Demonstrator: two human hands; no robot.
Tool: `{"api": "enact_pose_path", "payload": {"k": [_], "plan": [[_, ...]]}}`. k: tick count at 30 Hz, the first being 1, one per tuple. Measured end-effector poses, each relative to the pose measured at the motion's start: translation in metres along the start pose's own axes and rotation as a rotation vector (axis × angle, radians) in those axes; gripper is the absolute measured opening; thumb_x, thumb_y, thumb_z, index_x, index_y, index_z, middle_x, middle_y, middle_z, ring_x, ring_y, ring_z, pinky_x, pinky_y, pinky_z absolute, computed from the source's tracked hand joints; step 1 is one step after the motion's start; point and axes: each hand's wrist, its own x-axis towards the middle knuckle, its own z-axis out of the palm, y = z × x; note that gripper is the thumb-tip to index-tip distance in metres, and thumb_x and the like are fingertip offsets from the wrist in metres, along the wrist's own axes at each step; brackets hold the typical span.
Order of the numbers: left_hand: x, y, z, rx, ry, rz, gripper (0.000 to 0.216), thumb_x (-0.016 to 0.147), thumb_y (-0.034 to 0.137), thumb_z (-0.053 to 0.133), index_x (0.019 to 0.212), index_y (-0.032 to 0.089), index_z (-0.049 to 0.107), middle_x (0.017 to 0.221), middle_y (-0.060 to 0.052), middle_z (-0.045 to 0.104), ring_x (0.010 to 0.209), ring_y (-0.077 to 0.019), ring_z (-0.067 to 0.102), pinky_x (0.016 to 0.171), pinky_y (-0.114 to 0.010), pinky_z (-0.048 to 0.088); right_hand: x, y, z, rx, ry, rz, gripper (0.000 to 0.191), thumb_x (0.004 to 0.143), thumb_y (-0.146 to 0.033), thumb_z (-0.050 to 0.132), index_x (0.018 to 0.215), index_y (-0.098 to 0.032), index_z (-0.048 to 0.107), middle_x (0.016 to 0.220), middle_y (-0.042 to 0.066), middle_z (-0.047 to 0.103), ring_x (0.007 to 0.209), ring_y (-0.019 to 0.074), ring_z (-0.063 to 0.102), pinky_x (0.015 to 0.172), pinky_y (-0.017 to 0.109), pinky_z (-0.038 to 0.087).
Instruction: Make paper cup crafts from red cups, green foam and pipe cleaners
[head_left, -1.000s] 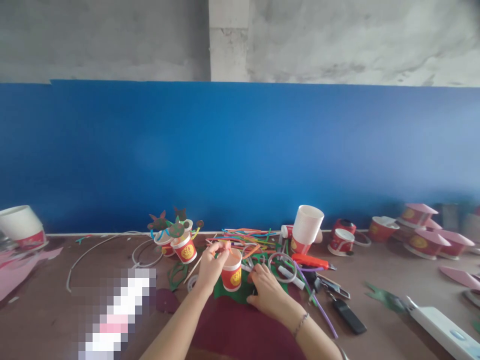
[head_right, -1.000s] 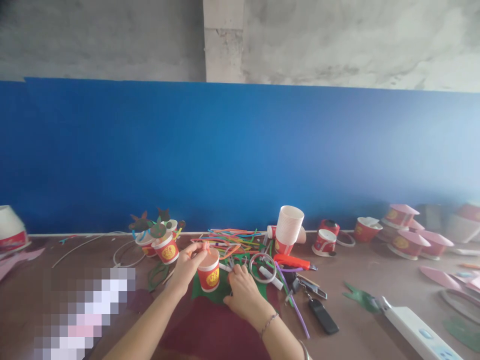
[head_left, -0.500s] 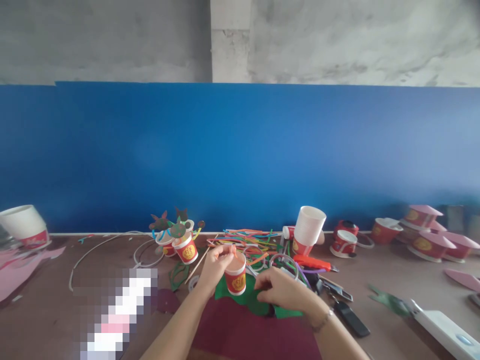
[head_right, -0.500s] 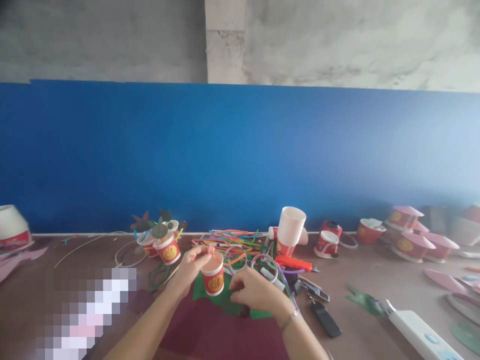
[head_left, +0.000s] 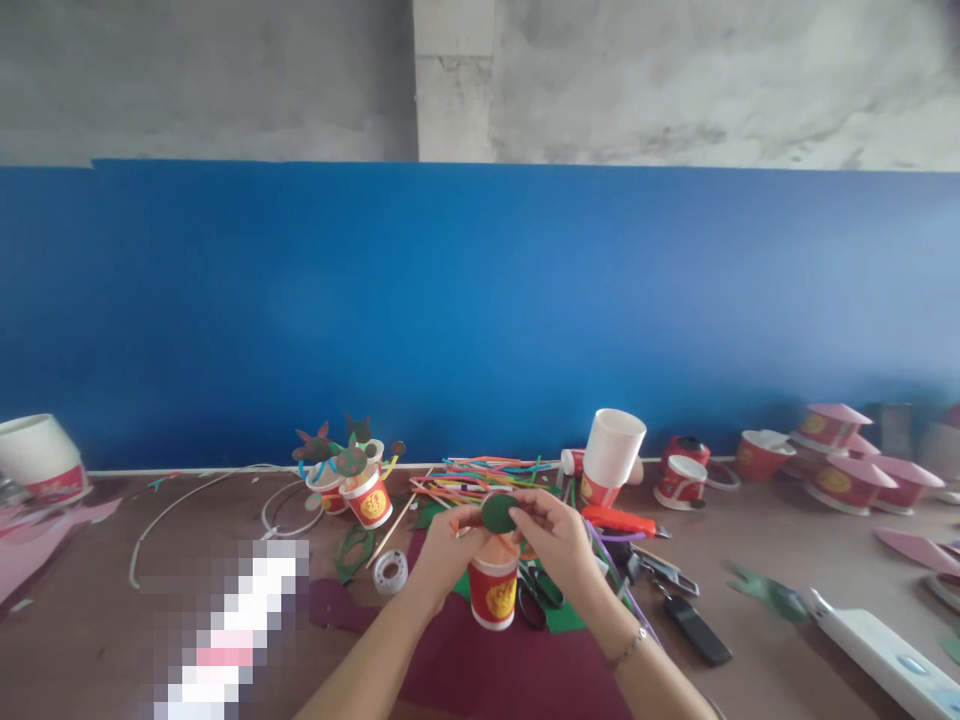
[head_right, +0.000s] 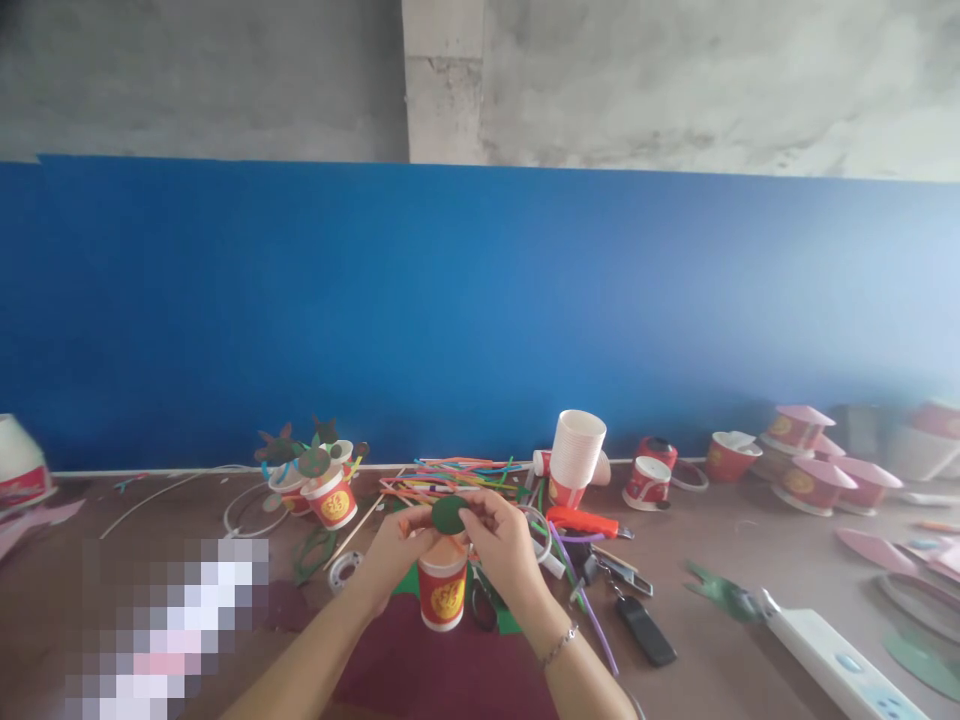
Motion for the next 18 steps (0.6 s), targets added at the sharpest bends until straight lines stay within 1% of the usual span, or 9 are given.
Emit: {"api": "enact_pose_path", "payload": {"k": [3, 8, 14, 18], "plan": [[0.000, -0.003, 0.004, -0.080, -0.049, -0.045, 0.026, 0.063, 0.022, 0.067, 0.087, 0.012, 0.073, 0.083, -0.008, 0.073, 0.082, -0.0234, 0.064, 0.080, -0.033, 0.045, 0.001, 0.003, 0.000, 0.019, 0.022, 0.014, 0.024, 0.074, -0.035, 0.060, 0.088, -0.016, 0.063, 0.065, 0.001, 0.064, 0.051, 0.0131, 0.058, 0.047, 0.023, 0.047], [-0.001, -0.005, 0.006, -0.122, -0.058, -0.072, 0.023, 0.061, 0.019, 0.065, 0.082, 0.011, 0.074, 0.078, -0.007, 0.072, 0.078, -0.0215, 0.064, 0.075, -0.029, 0.045, 0.000, 0.006, 0.004, 0.048, 0.042, 0.089, 0.026, 0.073, -0.039, 0.062, 0.085, -0.015, 0.059, 0.047, -0.003, 0.057, 0.043, 0.0130, 0.055, 0.043, 0.023, 0.045], [0.000, -0.008, 0.005, -0.166, -0.104, -0.077, 0.023, 0.061, 0.017, 0.065, 0.081, 0.011, 0.074, 0.074, -0.006, 0.071, 0.072, -0.0192, 0.063, 0.073, -0.028, 0.044, 0.000, 0.010, 0.005, 0.059, 0.027, 0.105, 0.022, 0.072, -0.037, 0.063, 0.078, -0.017, 0.055, 0.047, -0.004, 0.057, 0.044, 0.0124, 0.056, 0.043, 0.021, 0.044], [0.001, -0.013, 0.004, -0.188, -0.101, -0.089, 0.024, 0.060, 0.016, 0.065, 0.082, 0.011, 0.074, 0.074, -0.006, 0.071, 0.072, -0.0190, 0.063, 0.074, -0.028, 0.044, 0.002, 0.013, 0.004, 0.033, 0.022, 0.098, 0.019, 0.071, -0.035, 0.062, 0.076, -0.017, 0.055, 0.048, -0.003, 0.057, 0.045, 0.0130, 0.057, 0.045, 0.022, 0.044]]}}
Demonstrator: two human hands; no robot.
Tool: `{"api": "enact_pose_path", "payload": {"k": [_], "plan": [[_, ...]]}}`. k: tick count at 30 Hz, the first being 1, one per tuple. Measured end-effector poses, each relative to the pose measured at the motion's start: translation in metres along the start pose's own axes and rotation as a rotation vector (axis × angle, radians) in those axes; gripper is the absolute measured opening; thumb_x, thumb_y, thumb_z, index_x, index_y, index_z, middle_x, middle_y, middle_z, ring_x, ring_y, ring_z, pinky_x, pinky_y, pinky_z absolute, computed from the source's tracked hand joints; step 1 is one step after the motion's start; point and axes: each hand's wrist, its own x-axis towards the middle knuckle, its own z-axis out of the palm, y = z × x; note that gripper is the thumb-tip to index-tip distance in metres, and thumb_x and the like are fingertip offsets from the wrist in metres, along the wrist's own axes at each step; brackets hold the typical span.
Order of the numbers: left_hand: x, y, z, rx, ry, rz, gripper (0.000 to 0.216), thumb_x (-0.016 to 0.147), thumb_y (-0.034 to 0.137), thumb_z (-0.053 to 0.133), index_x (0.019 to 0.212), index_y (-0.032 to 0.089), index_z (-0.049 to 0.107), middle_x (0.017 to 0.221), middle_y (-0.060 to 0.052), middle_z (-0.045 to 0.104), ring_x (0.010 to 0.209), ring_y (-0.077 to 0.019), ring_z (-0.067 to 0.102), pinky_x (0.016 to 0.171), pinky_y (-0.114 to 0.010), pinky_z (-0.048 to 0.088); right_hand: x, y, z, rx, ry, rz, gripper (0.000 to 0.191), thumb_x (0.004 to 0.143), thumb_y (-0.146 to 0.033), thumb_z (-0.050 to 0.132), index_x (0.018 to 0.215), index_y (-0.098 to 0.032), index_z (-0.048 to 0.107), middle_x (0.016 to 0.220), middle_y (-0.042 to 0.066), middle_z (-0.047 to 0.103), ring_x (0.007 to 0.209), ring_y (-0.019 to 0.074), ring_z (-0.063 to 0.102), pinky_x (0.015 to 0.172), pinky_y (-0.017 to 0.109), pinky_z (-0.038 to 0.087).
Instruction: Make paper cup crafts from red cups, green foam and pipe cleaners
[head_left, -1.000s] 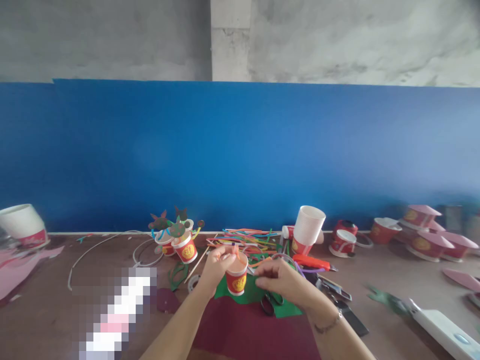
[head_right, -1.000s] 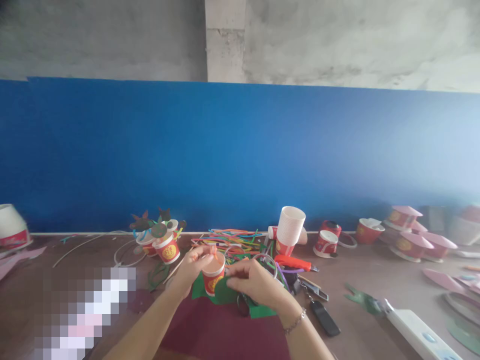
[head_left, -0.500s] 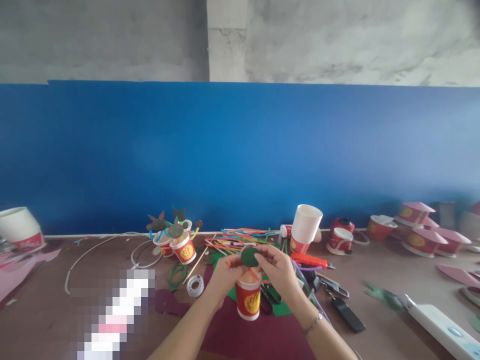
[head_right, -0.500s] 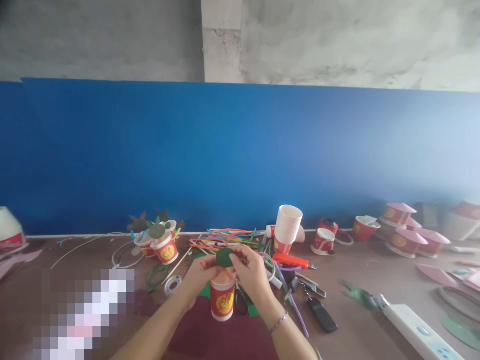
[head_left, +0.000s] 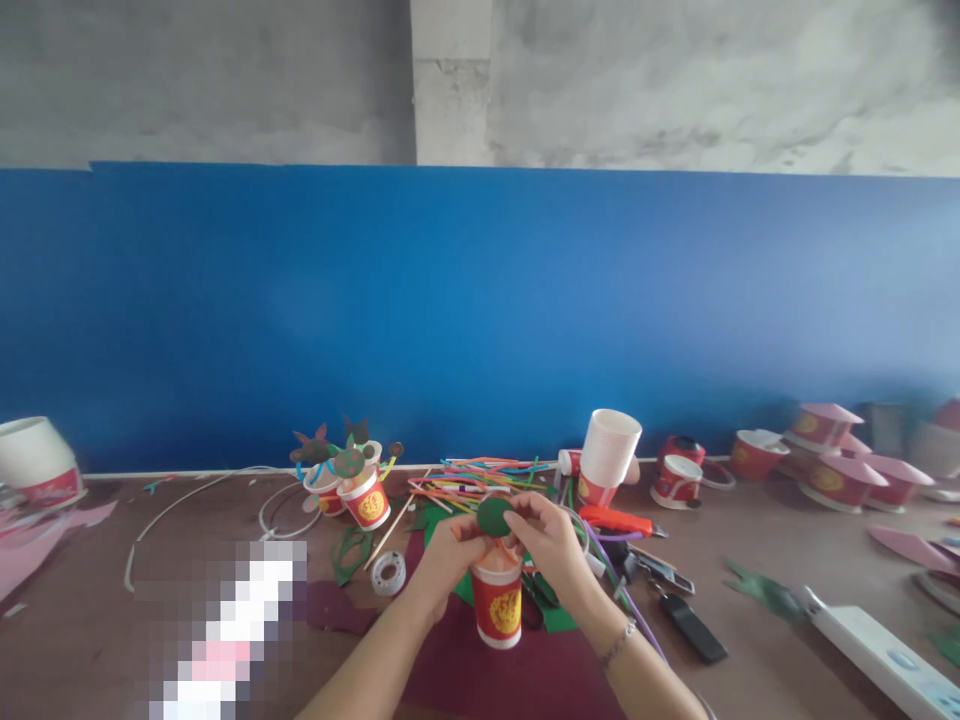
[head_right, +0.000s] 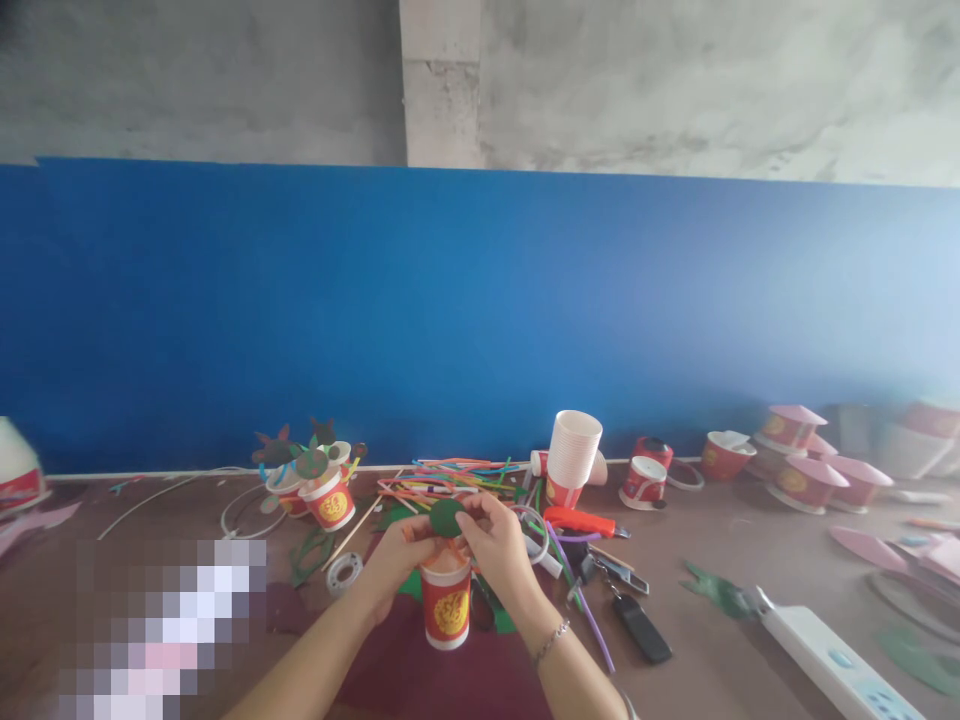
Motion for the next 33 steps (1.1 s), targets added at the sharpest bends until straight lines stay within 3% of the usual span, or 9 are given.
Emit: {"api": "enact_pose_path", "payload": {"k": [8, 22, 28, 33], "plan": [[-0.0022, 0.0035, -0.0002, 0.020, -0.010, -0.054, 0.025, 0.058, 0.017, 0.067, 0.081, 0.011, 0.073, 0.074, -0.006, 0.071, 0.070, -0.0197, 0.064, 0.072, -0.028, 0.043, 0.0040, 0.0070, -0.0009, -0.001, -0.007, 0.014, 0.017, 0.070, -0.033, 0.062, 0.075, -0.018, 0.055, 0.054, -0.003, 0.058, 0.047, 0.0136, 0.058, 0.045, 0.023, 0.044], [-0.0030, 0.0028, -0.0008, 0.007, -0.053, -0.028, 0.026, 0.061, 0.023, 0.072, 0.084, 0.011, 0.072, 0.075, -0.005, 0.070, 0.073, -0.0192, 0.063, 0.075, -0.029, 0.044, 0.0044, 0.0077, -0.0010, -0.016, -0.018, 0.014, 0.016, 0.071, -0.032, 0.061, 0.078, -0.019, 0.056, 0.056, -0.004, 0.056, 0.047, 0.0140, 0.058, 0.042, 0.023, 0.042], [-0.0015, -0.0019, 0.0028, 0.047, 0.089, -0.002, 0.029, 0.060, 0.037, 0.075, 0.073, 0.011, 0.068, 0.067, -0.004, 0.066, 0.067, -0.0171, 0.059, 0.068, -0.028, 0.044, 0.0023, 0.0041, -0.0013, -0.035, -0.034, -0.022, 0.014, 0.071, -0.031, 0.061, 0.077, -0.019, 0.056, 0.062, -0.003, 0.058, 0.049, 0.0134, 0.058, 0.046, 0.024, 0.045], [0.0007, -0.0057, 0.0031, 0.081, 0.100, 0.037, 0.030, 0.062, 0.038, 0.073, 0.074, 0.011, 0.068, 0.069, -0.004, 0.065, 0.069, -0.0176, 0.058, 0.068, -0.028, 0.044, 0.0007, -0.0003, -0.0008, -0.045, -0.052, -0.029, 0.013, 0.071, -0.030, 0.061, 0.077, -0.019, 0.057, 0.062, -0.003, 0.058, 0.049, 0.0133, 0.058, 0.048, 0.024, 0.046]]}}
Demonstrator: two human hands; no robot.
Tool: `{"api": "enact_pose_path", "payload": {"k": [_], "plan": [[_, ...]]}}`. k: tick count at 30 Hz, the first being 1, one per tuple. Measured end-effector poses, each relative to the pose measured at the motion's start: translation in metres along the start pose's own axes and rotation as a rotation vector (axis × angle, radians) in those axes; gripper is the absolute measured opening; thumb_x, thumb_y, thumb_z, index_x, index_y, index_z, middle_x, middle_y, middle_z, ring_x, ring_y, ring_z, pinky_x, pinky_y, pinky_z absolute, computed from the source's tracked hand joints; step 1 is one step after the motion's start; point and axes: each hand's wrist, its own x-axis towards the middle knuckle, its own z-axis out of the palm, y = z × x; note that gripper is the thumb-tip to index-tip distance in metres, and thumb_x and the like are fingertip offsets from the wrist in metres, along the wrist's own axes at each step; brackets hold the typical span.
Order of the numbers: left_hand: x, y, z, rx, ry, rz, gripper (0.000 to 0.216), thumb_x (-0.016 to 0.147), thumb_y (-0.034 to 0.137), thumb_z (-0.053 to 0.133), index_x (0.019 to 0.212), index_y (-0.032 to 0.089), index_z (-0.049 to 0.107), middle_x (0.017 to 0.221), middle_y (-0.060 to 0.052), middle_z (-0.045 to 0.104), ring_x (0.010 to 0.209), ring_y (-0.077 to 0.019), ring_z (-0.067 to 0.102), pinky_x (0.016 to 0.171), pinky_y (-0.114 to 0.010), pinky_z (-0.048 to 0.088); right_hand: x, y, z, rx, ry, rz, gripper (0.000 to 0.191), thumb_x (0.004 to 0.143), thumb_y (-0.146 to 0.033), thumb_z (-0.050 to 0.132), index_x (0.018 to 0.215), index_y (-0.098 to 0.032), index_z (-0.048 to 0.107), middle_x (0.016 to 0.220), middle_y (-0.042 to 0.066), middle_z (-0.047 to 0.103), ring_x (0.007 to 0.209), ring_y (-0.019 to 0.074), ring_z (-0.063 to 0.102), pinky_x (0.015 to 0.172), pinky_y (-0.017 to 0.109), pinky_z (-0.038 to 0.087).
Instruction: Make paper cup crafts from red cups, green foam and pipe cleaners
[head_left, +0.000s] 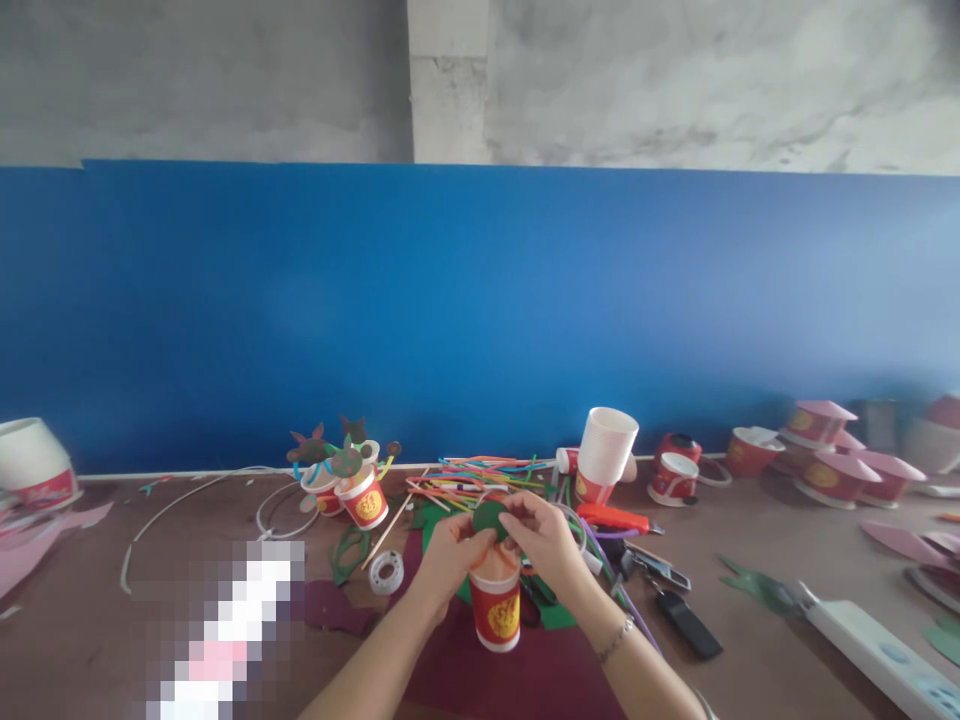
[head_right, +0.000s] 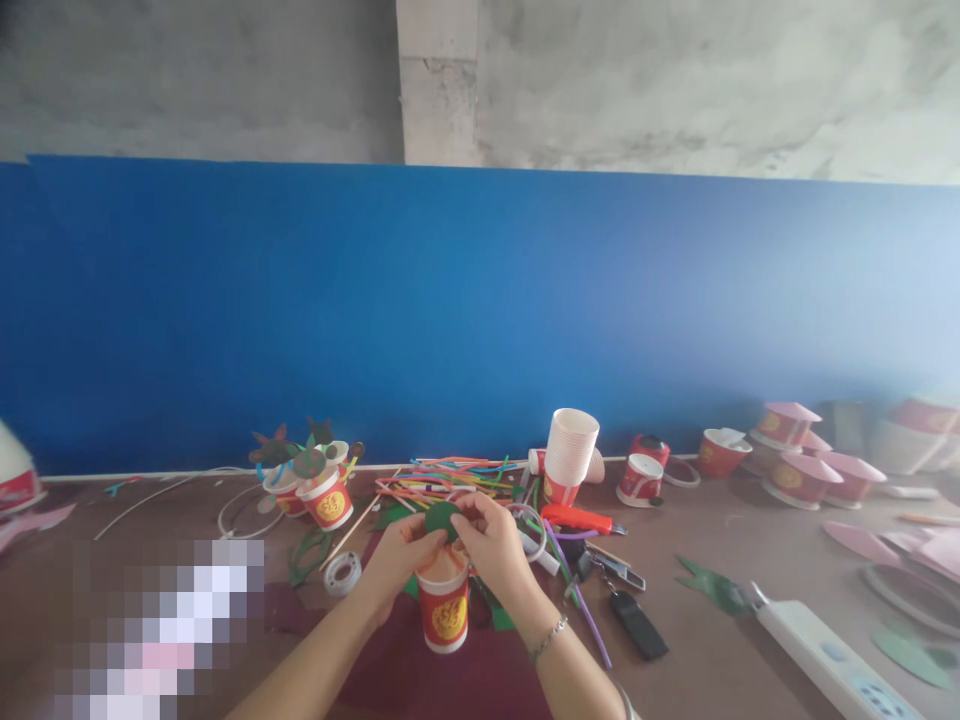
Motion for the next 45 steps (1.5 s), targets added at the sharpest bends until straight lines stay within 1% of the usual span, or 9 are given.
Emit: {"api": "enact_pose_path", "payload": {"k": [5, 12, 17, 21, 28, 33, 36, 39, 45], "plan": [[0.001, -0.003, -0.002, 0.073, 0.051, 0.055, 0.024, 0.062, 0.034, 0.071, 0.071, 0.012, 0.067, 0.070, -0.004, 0.066, 0.071, -0.0184, 0.058, 0.068, -0.027, 0.044, -0.001, -0.004, 0.001, 0.010, 0.006, 0.004, 0.016, 0.070, -0.032, 0.061, 0.077, -0.019, 0.057, 0.060, -0.003, 0.058, 0.048, 0.0138, 0.059, 0.047, 0.024, 0.046], [0.000, -0.001, -0.001, 0.093, 0.081, 0.066, 0.020, 0.061, 0.031, 0.071, 0.067, 0.012, 0.067, 0.067, -0.003, 0.065, 0.069, -0.0182, 0.058, 0.069, -0.028, 0.045, -0.002, -0.008, 0.001, 0.007, 0.008, 0.012, 0.016, 0.067, -0.033, 0.063, 0.076, -0.019, 0.060, 0.059, -0.003, 0.059, 0.048, 0.0141, 0.058, 0.047, 0.025, 0.047], [0.000, 0.003, 0.001, 0.038, 0.053, 0.049, 0.031, 0.061, 0.033, 0.073, 0.083, 0.012, 0.070, 0.078, -0.006, 0.069, 0.076, -0.0201, 0.060, 0.073, -0.029, 0.046, 0.000, -0.003, -0.001, 0.011, -0.003, -0.003, 0.016, 0.069, -0.033, 0.063, 0.076, -0.019, 0.062, 0.061, -0.002, 0.061, 0.049, 0.0137, 0.058, 0.049, 0.025, 0.048], [-0.001, 0.002, 0.001, 0.047, 0.053, 0.035, 0.031, 0.063, 0.038, 0.071, 0.078, 0.011, 0.070, 0.073, -0.005, 0.068, 0.070, -0.0187, 0.059, 0.068, -0.028, 0.045, -0.001, -0.005, -0.001, -0.002, -0.019, 0.001, 0.015, 0.069, -0.031, 0.063, 0.077, -0.019, 0.063, 0.061, -0.002, 0.062, 0.050, 0.0140, 0.058, 0.049, 0.025, 0.047], [-0.002, 0.000, 0.001, 0.070, 0.121, 0.113, 0.028, 0.060, 0.037, 0.073, 0.073, 0.012, 0.070, 0.066, -0.003, 0.066, 0.066, -0.0167, 0.056, 0.065, -0.026, 0.044, -0.003, -0.011, 0.001, -0.030, -0.018, 0.003, 0.017, 0.069, -0.033, 0.061, 0.076, -0.018, 0.065, 0.061, 0.000, 0.064, 0.050, 0.0152, 0.058, 0.049, 0.026, 0.048], [0.002, -0.007, 0.001, 0.050, 0.158, 0.069, 0.030, 0.059, 0.040, 0.073, 0.068, 0.012, 0.069, 0.064, -0.002, 0.065, 0.065, -0.0174, 0.057, 0.065, -0.027, 0.045, -0.004, -0.015, -0.001, -0.185, -0.031, -0.083, 0.024, 0.065, -0.020, 0.059, 0.087, -0.017, 0.067, 0.070, 0.000, 0.065, 0.063, 0.0164, 0.058, 0.060, 0.027, 0.048], [0.005, -0.011, 0.000, 0.027, 0.185, 0.050, 0.029, 0.059, 0.040, 0.073, 0.068, 0.012, 0.069, 0.064, -0.002, 0.065, 0.064, -0.0168, 0.057, 0.064, -0.027, 0.045, -0.006, -0.017, -0.002, -0.269, -0.067, -0.142, 0.026, 0.061, -0.011, 0.054, 0.083, -0.018, 0.066, 0.071, -0.001, 0.064, 0.068, 0.0164, 0.057, 0.064, 0.026, 0.046], [0.007, -0.010, -0.001, -0.022, 0.176, 0.038, 0.030, 0.057, 0.036, 0.075, 0.073, 0.012, 0.069, 0.068, -0.003, 0.067, 0.067, -0.0167, 0.058, 0.067, -0.027, 0.045, -0.007, -0.015, -0.002, -0.251, -0.091, -0.144, 0.027, 0.060, -0.008, 0.050, 0.082, -0.018, 0.064, 0.072, 0.000, 0.064, 0.069, 0.0170, 0.058, 0.065, 0.026, 0.046], [0.000, 0.001, 0.000, 0.005, 0.135, 0.046, 0.030, 0.058, 0.037, 0.075, 0.074, 0.012, 0.068, 0.067, -0.002, 0.065, 0.066, -0.0159, 0.056, 0.063, -0.025, 0.042, -0.004, -0.003, -0.002, -0.171, -0.128, -0.103, 0.036, 0.062, -0.009, 0.052, 0.095, -0.018, 0.063, 0.079, 0.001, 0.067, 0.075, 0.0192, 0.062, 0.071, 0.029, 0.049]]}}
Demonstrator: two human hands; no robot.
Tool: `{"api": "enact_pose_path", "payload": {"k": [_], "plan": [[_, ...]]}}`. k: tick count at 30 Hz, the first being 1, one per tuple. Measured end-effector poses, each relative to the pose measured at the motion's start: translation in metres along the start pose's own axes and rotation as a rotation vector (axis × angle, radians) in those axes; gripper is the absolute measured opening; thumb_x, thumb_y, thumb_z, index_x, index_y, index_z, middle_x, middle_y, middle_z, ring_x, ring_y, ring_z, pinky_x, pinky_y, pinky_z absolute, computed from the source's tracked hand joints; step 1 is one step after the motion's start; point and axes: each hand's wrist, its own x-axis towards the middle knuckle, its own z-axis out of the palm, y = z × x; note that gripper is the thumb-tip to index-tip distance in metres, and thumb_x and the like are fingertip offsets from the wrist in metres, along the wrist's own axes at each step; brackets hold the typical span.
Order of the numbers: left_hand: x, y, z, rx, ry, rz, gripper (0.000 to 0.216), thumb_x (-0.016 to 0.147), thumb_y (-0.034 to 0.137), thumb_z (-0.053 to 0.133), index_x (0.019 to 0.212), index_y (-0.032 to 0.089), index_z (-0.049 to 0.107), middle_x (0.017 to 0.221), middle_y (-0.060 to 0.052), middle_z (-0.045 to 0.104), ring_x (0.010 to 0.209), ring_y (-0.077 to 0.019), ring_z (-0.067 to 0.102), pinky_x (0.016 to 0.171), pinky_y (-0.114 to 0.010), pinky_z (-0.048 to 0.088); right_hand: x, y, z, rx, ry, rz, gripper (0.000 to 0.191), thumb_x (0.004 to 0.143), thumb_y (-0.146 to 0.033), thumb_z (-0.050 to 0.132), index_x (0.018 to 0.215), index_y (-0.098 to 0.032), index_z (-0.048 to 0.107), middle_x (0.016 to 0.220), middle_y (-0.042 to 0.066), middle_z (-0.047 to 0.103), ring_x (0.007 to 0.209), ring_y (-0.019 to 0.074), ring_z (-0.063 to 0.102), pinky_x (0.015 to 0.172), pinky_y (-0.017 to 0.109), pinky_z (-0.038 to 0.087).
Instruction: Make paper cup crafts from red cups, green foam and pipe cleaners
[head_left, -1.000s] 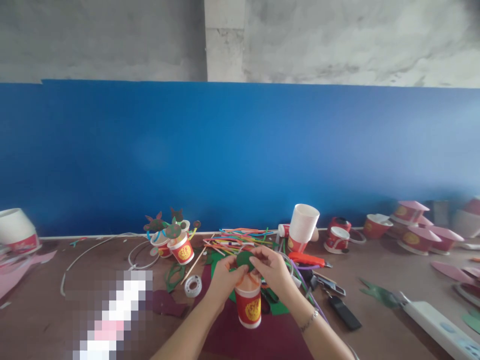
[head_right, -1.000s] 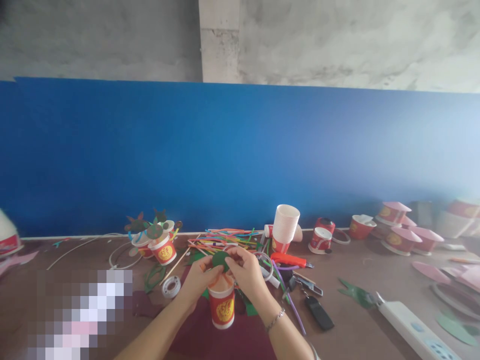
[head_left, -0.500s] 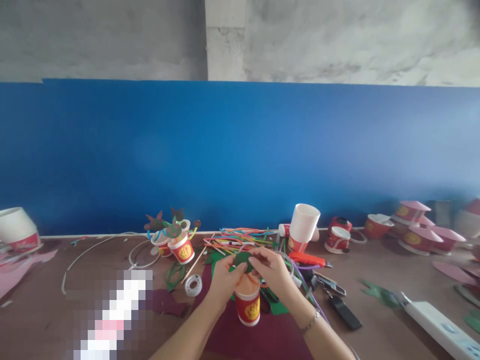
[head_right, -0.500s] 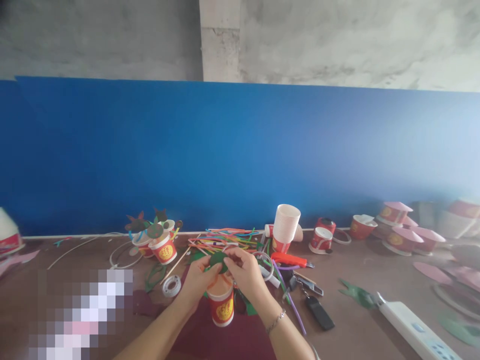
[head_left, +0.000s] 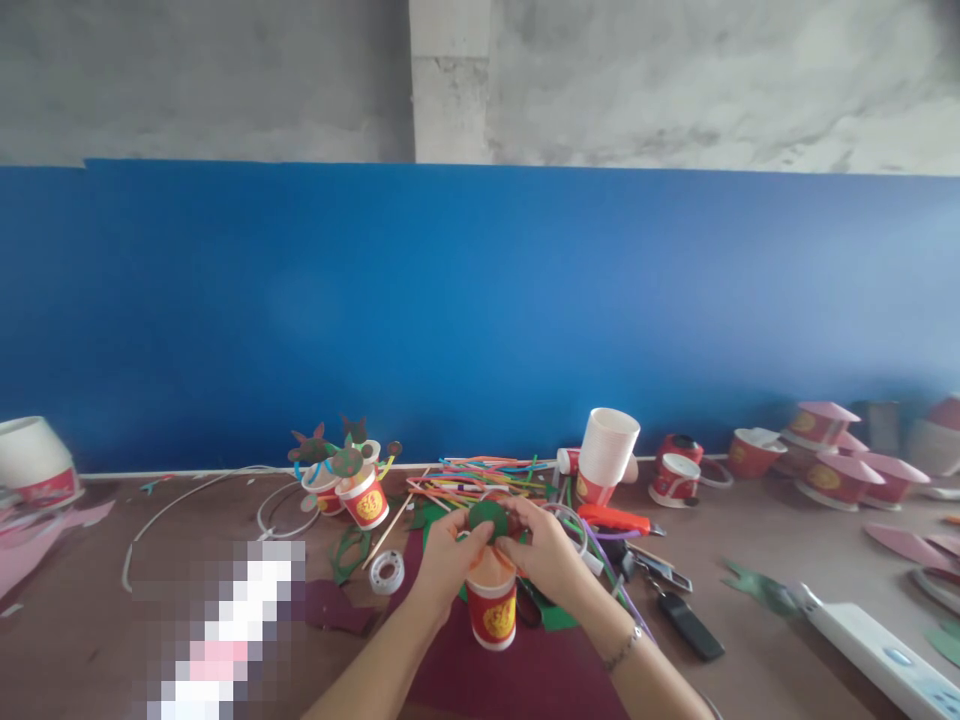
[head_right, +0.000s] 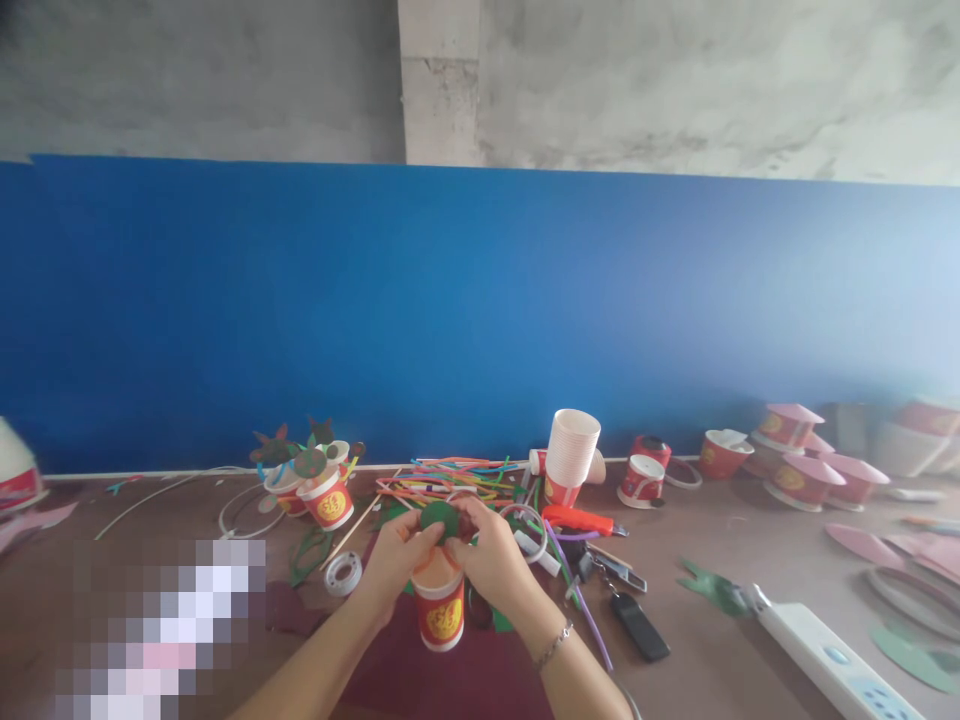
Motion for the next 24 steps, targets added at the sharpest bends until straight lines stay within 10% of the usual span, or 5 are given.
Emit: {"api": "enact_pose_path", "payload": {"k": [17, 24], "plan": [[-0.003, 0.005, -0.001, 0.150, 0.012, 0.104, 0.022, 0.063, 0.031, 0.069, 0.076, 0.013, 0.070, 0.073, -0.003, 0.068, 0.072, -0.0182, 0.060, 0.066, -0.025, 0.045, -0.001, -0.004, 0.003, -0.012, 0.014, 0.007, 0.030, 0.066, -0.015, 0.056, 0.095, -0.016, 0.063, 0.073, 0.001, 0.067, 0.067, 0.0163, 0.060, 0.061, 0.026, 0.045], [0.015, 0.023, -0.036, -0.047, -0.046, -0.112, 0.040, 0.057, 0.040, 0.077, 0.083, 0.011, 0.066, 0.075, -0.008, 0.071, 0.069, -0.0215, 0.066, 0.067, -0.031, 0.050, 0.002, -0.012, -0.011, 0.035, 0.304, -0.003, 0.027, 0.082, -0.039, 0.051, 0.092, -0.017, 0.064, 0.080, 0.005, 0.069, 0.071, 0.0180, 0.061, 0.063, 0.027, 0.047]]}}
